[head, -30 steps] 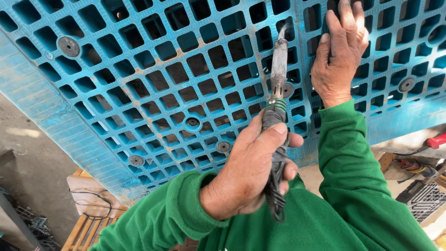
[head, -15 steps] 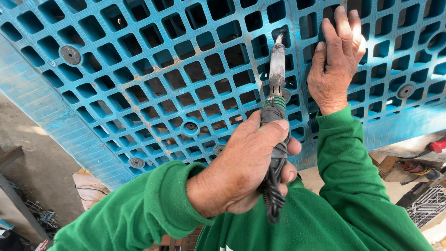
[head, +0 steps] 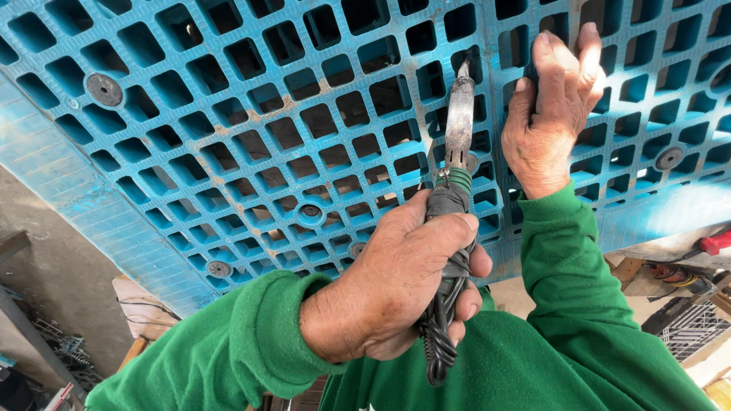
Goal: The person repairs a blue plastic pallet by using a soldering iron to melt and fuse the plastic lattice together.
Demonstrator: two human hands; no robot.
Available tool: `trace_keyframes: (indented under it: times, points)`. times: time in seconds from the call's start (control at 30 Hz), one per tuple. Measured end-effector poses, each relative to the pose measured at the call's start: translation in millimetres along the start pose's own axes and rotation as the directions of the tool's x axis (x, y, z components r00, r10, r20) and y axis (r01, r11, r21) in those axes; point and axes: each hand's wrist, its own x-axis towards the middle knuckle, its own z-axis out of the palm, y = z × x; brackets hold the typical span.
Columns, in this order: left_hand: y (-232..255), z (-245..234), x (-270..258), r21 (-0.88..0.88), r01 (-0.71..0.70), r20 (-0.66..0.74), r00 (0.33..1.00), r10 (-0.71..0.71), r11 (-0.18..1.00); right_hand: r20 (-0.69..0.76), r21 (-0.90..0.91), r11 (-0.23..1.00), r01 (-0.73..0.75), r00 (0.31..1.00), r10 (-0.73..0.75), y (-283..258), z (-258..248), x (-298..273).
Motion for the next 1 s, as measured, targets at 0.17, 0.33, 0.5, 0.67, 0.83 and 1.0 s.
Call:
trace_keyframes:
  times: [0.17, 0.33, 0.5, 0.67, 0.83, 1.0]
  points:
    - [2.4, -1.5, 2.2, 0.006, 0.017, 0.02, 1.0, -0.017, 1.0, -0.001, -0.037, 0.999, -0.002, 1.0, 0.002, 3.9, 4.4, -1.2]
    - [3.7, -3.9, 4.2, 0.007, 0.027, 0.028, 0.999, -0.027, 1.0, 0.012, 0.068, 0.992, -0.106, 0.994, 0.106, 1.8, 5.4, -2.6]
    - [4.5, -5.8, 4.1, 0.004, 0.03, 0.035, 0.999, -0.03, 1.0, 0.016, -0.025, 0.998, -0.05, 0.999, 0.05, 4.0, 5.4, -4.1]
    - [4.8, -6.6, 5.7, -0.011, 0.037, 0.043, 0.998, -0.036, 0.999, 0.025, -0.034, 0.998, -0.054, 0.998, 0.055, 5.8, 6.2, -4.3]
    - [6.1, -8.6, 5.3, 0.024, 0.012, 0.058, 0.998, -0.013, 1.0, 0.019, -0.037, 0.999, -0.035, 0.999, 0.035, 6.6, 6.2, -3.4]
    - [-1.0, -4.0, 8.1, 0.003, -0.049, 0.08, 0.996, 0.049, 0.999, 0.001, -0.035, 0.999, 0.002, 1.0, -0.002, 8.8, 4.9, -0.5]
